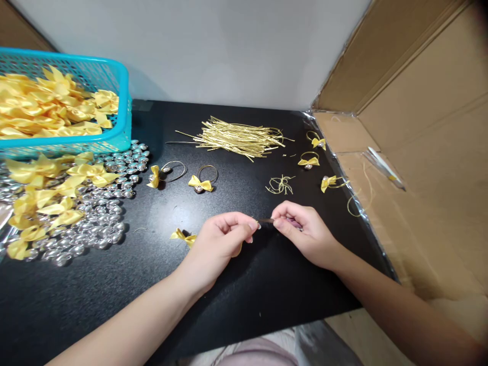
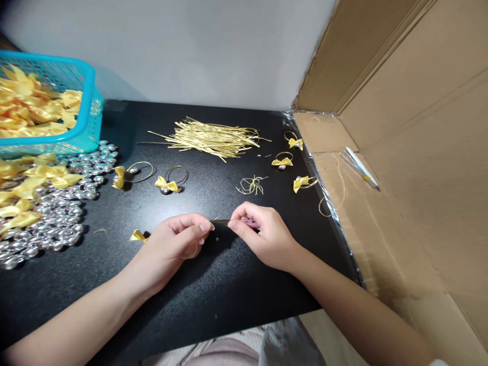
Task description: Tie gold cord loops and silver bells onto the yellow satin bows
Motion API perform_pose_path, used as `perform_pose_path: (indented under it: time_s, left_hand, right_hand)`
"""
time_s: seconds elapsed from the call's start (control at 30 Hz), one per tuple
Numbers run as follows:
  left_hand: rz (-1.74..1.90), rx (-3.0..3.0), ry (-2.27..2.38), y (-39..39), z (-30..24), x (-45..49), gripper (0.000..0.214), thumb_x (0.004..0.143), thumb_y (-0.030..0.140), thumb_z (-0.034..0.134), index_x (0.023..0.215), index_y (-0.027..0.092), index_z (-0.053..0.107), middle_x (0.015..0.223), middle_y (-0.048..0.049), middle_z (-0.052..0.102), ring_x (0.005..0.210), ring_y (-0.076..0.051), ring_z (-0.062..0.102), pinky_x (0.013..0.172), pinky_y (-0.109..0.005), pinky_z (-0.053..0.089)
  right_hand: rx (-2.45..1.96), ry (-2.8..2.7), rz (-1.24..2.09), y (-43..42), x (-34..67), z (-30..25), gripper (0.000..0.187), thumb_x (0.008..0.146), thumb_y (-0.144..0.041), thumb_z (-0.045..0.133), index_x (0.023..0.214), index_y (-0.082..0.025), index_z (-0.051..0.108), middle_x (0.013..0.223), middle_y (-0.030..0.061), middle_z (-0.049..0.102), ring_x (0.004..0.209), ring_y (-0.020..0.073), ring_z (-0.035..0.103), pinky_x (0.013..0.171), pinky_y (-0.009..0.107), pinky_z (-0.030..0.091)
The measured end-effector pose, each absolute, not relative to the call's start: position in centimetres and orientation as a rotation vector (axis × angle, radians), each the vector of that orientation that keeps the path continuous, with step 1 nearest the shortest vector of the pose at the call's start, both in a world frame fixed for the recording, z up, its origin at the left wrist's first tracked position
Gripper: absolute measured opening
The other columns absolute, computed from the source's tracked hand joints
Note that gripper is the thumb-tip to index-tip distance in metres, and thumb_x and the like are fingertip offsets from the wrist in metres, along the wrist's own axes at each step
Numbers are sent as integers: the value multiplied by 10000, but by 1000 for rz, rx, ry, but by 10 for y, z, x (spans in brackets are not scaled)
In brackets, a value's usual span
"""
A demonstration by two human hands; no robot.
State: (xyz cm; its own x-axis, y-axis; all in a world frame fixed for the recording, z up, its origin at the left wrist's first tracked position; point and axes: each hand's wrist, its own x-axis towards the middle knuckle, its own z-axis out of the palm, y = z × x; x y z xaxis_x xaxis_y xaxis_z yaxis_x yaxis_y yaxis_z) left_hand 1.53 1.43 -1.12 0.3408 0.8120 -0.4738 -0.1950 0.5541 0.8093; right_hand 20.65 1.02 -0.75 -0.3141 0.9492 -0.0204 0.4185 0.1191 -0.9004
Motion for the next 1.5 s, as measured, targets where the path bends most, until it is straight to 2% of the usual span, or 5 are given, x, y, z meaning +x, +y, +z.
perform_pose_path:
  time_s: [0.43,0.67,0.97,1.2,1.5]
  left_hand:
    - [732,754,1022,13,-11,15,226,714,339,722,638,142,642,516,72,463,407,-13,243,397,-178,115]
    - [707,1337,967,6,-9,15,168,837,312,631,754,172,673,674,2,618,586,-102,503,541,-226,365]
    - [409,2444,879,-23,16,9,535,823,381,670,1301,163,571,1442,-150,515,1306,-369,433,1039,-564,334]
    - [549,2432,1543,-18,17,-93,248,883,283,577,1105,189,638,1156,-117,648,1055,-280,580,920,-458,444]
    - [424,2343,1303,9,3,-110,293,905,341,533,1139,203,642,1107,-97,647,1035,-252,584,925,-417,453]
  right_hand:
    - [-1455,-1844,389,44,232,-32,109,869,-309,637,872,-208,594,896,57,606,840,213,596,753,356,494]
    - [-1555,-1966,133,62,236,-47,123,881,-315,619,874,-192,629,907,85,606,873,258,548,792,405,460]
    - [-1597,-1963,74,65,237,-51,193,907,-324,534,890,-186,668,910,122,621,874,290,530,804,451,447]
    - [-1585,-1958,66,65,238,-54,199,859,-287,558,936,-169,699,910,130,613,892,306,518,822,468,444]
    - [-1333,-2143,197,31,198,-19,114,876,-279,599,911,-217,688,991,83,661,974,266,557,872,442,404]
